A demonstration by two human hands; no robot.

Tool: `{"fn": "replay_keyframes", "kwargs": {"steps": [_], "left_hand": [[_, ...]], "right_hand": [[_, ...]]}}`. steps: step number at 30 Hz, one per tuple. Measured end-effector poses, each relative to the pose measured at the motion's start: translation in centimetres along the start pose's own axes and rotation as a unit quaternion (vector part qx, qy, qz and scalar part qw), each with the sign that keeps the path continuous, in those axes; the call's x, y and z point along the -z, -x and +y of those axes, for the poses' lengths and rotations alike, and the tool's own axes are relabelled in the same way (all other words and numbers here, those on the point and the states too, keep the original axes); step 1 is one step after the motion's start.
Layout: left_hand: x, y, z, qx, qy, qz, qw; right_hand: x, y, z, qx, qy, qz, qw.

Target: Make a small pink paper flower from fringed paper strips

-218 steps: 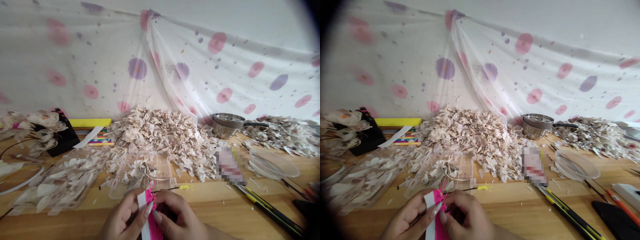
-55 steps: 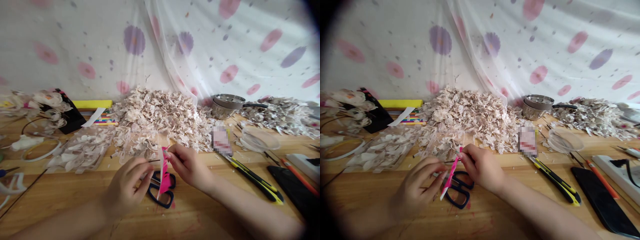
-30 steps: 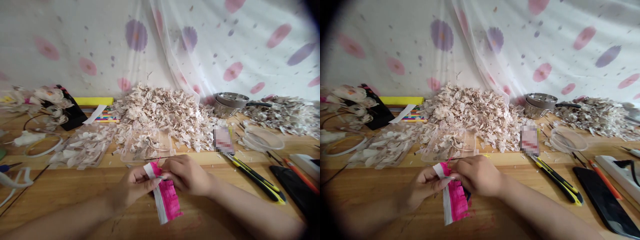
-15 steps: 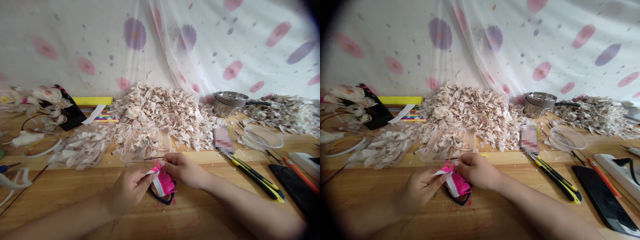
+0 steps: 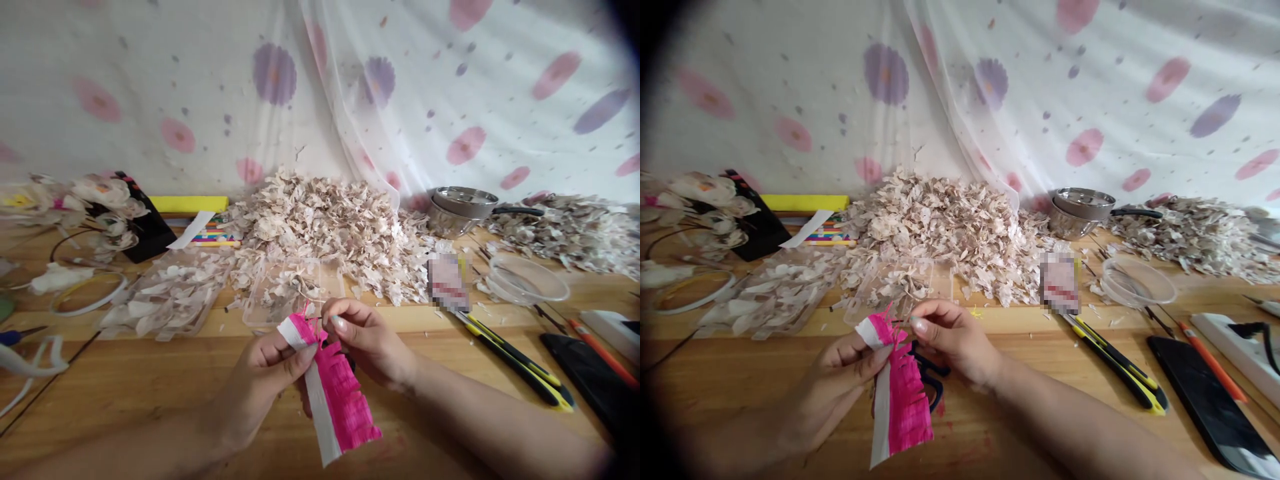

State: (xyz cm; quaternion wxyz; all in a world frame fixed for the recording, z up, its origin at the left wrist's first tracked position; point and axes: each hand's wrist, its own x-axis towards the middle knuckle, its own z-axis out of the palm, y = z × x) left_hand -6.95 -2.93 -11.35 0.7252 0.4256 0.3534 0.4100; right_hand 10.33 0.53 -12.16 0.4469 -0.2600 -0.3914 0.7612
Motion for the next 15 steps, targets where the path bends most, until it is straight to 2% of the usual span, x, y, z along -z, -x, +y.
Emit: {"fn": "replay_keyframes", "kwargs": {"steps": [5,10,15], "left_hand": [[-0.2,0.2,0.0,-0.01,0.023,-0.015,1.0],[-0.3,-0.2,-0.2,-0.019,0.041,-0.001,0.999],[-0.3,-0.3,-0.6,-0.015,0.048,-0.015,0.999]], "right_hand": [[-0.8,0.7,1.5,-0.09,-0.1,0.015,0.991],[-1.1,1.1,2.3,-0.101,-0.147,0.02,0.984],[-0.9,1.0,2.8,-0.111,-0.145,0.025,0.983]]}}
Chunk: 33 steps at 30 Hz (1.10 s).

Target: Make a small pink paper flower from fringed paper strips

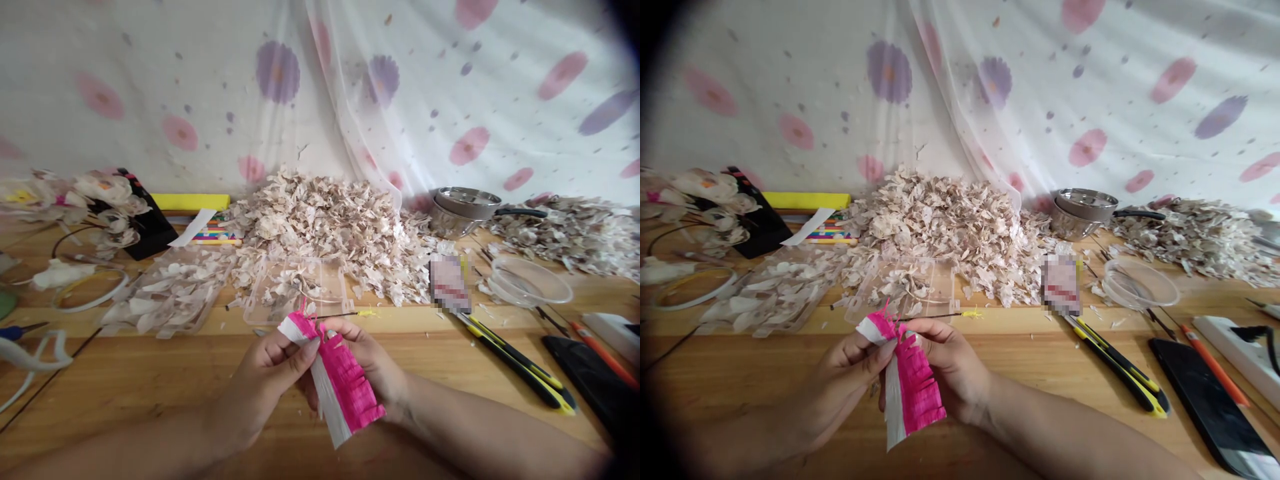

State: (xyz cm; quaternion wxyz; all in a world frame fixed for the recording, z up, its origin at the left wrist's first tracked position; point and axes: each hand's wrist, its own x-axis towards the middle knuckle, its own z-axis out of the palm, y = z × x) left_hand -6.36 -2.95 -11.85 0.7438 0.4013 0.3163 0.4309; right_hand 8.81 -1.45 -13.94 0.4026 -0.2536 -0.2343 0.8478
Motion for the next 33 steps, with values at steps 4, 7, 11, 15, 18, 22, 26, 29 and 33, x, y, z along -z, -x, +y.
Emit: {"fn": "replay_keyframes", "kwargs": {"steps": [4,7,11,15,18,22,26,29,33], "left_hand": [[-0.11,0.02,0.11,0.006,0.009,-0.001,1.0],[-0.15,-0.01,0.24,0.012,0.02,0.001,1.0],[-0.16,-0.05,0.24,0.016,0.015,-0.007,1.0],[-0.23,-0.06,0.19,0.02,0.013,-0.004,1.0],[-0.24,-0.08,0.15,0.019,0.02,0.004,1.0],[-0.17,-0.16,0.06,0.02,0.023,0.002,1.0],[-0.16,-0.3,0.08,0.019,0.018,0.002,1.0],[-0.14,-0.32,0.16,0.016,0.022,0.0,1.0],[0.06,-0.24,0.07,0.009,0.022,-0.015,1.0]], "right_hand": [[0.07,-0.03,0.11,0.007,-0.01,0.002,1.0],[0.06,0.01,0.08,0.012,-0.018,0.0,1.0],[0.03,0.07,-0.03,0.01,-0.009,-0.014,1.0],[0.01,0.11,-0.05,0.008,-0.006,-0.023,1.0],[0.03,0.09,0.03,0.015,-0.013,-0.013,1.0],[0.1,-0.01,0.07,0.018,-0.021,-0.013,1.0],[0.22,-0.14,-0.02,0.026,-0.008,-0.019,0.999],[0.32,-0.25,-0.15,0.041,0.015,-0.026,0.999],[0.31,-0.36,-0.41,0.052,0.031,-0.018,0.998]]}}
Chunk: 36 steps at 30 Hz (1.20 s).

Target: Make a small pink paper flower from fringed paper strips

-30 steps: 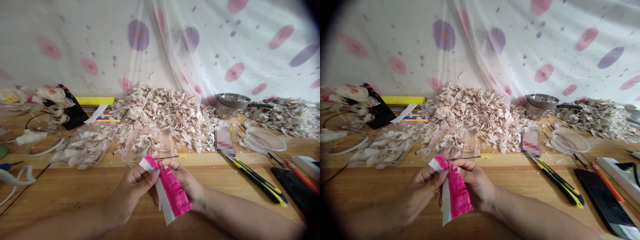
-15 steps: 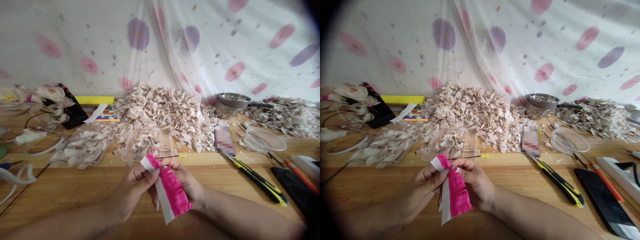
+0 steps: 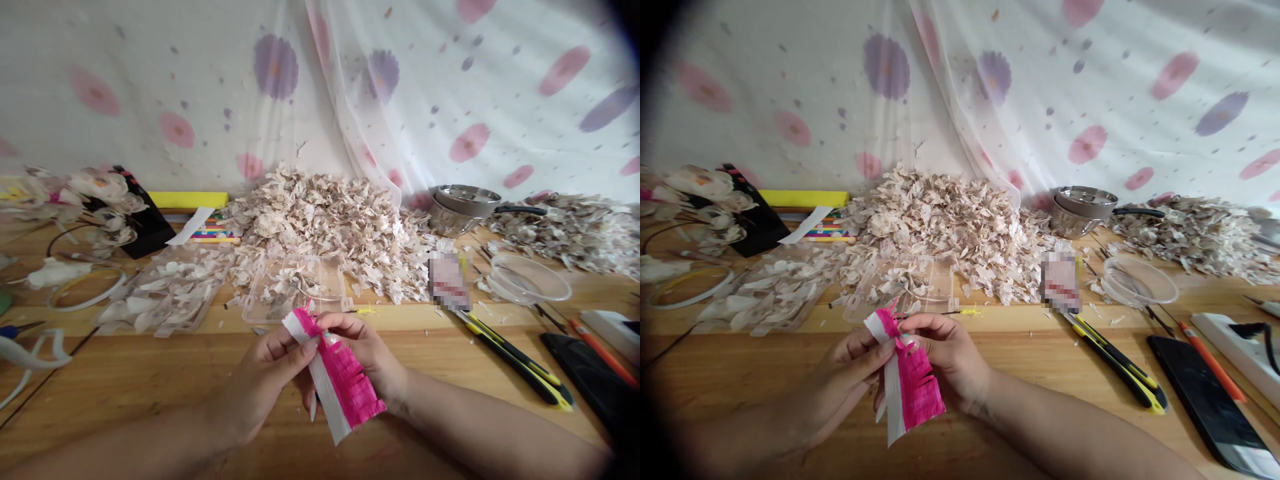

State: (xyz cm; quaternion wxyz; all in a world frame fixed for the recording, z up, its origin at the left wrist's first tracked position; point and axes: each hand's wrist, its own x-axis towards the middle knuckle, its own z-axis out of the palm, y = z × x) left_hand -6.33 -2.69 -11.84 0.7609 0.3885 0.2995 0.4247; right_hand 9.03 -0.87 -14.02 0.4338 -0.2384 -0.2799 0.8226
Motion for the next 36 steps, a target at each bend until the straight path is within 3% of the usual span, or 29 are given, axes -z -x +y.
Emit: {"fn": "replay_keyframes", "kwargs": {"steps": [12,22,26,36], "left_hand": [[0.4,-0.2,-0.2,0.013,-0.044,0.018,0.999],[0.9,-0.2,-0.8,0.014,-0.042,-0.016,0.999],[0.9,-0.2,-0.7,0.026,-0.038,-0.031,0.998],[-0.7,0.4,0.7,0.135,0.039,-0.058,0.988]], "right_hand": [[-0.3,0.2,-0.2,0.043,0.039,-0.023,0.998],[0.2,-0.1,-1.1,0.007,0.071,-0.045,0.996],[0.7,-0.3,-1.4,-0.033,0.061,-0.071,0.995],[1.8,-0.6,-1.7,-0.012,0.11,-0.211,0.971]]}}
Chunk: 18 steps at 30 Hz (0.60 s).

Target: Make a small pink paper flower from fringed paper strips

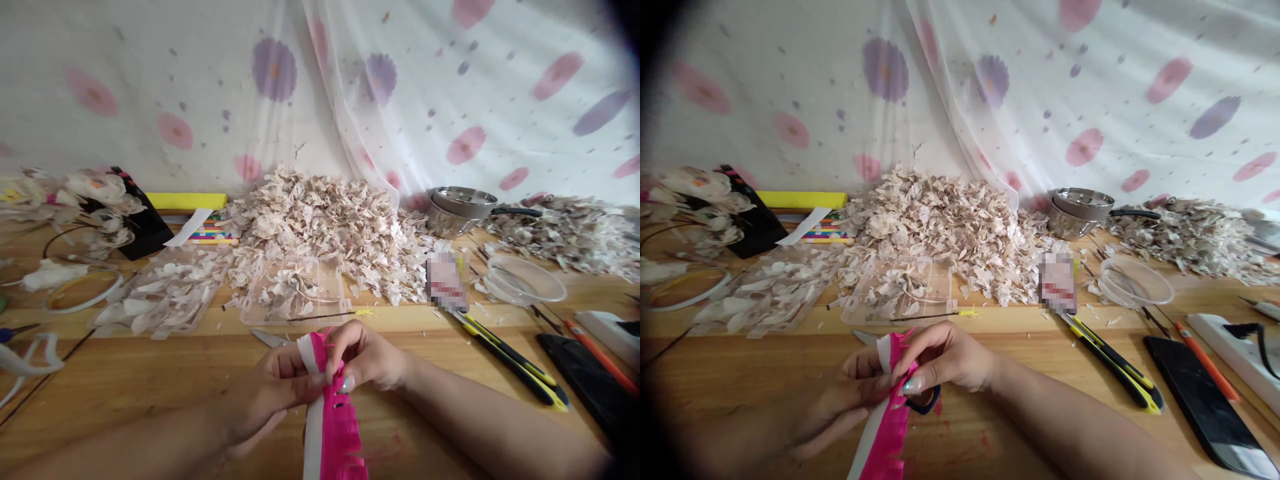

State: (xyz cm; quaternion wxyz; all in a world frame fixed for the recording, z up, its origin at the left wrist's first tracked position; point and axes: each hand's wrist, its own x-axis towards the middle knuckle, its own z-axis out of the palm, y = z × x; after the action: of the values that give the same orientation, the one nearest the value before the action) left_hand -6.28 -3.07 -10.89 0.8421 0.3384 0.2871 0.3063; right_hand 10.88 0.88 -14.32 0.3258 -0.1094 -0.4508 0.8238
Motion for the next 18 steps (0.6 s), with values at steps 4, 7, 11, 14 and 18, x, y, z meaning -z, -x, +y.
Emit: {"fn": "replay_keyframes", "kwargs": {"steps": [4,7,11,14,18], "left_hand": [[0.1,0.1,0.0,0.019,0.014,-0.018,1.0],[0.3,0.0,-0.1,0.018,0.012,-0.018,1.0],[0.5,0.0,-0.6,0.024,0.011,-0.027,0.999],[0.6,0.0,-1.0,0.032,0.018,-0.055,0.998],[0.5,-0.1,-1.2,0.039,0.033,-0.081,0.995]], "right_hand": [[0.3,0.0,0.3,-0.008,0.01,-0.015,1.0],[0.3,0.0,0.5,-0.002,0.003,-0.002,1.0],[0.0,0.0,0.5,-0.009,-0.013,-0.024,1.0],[-0.3,0.0,0.2,-0.021,0.013,-0.037,0.999],[-0.7,0.1,0.0,-0.046,0.029,-0.034,0.998]]}}
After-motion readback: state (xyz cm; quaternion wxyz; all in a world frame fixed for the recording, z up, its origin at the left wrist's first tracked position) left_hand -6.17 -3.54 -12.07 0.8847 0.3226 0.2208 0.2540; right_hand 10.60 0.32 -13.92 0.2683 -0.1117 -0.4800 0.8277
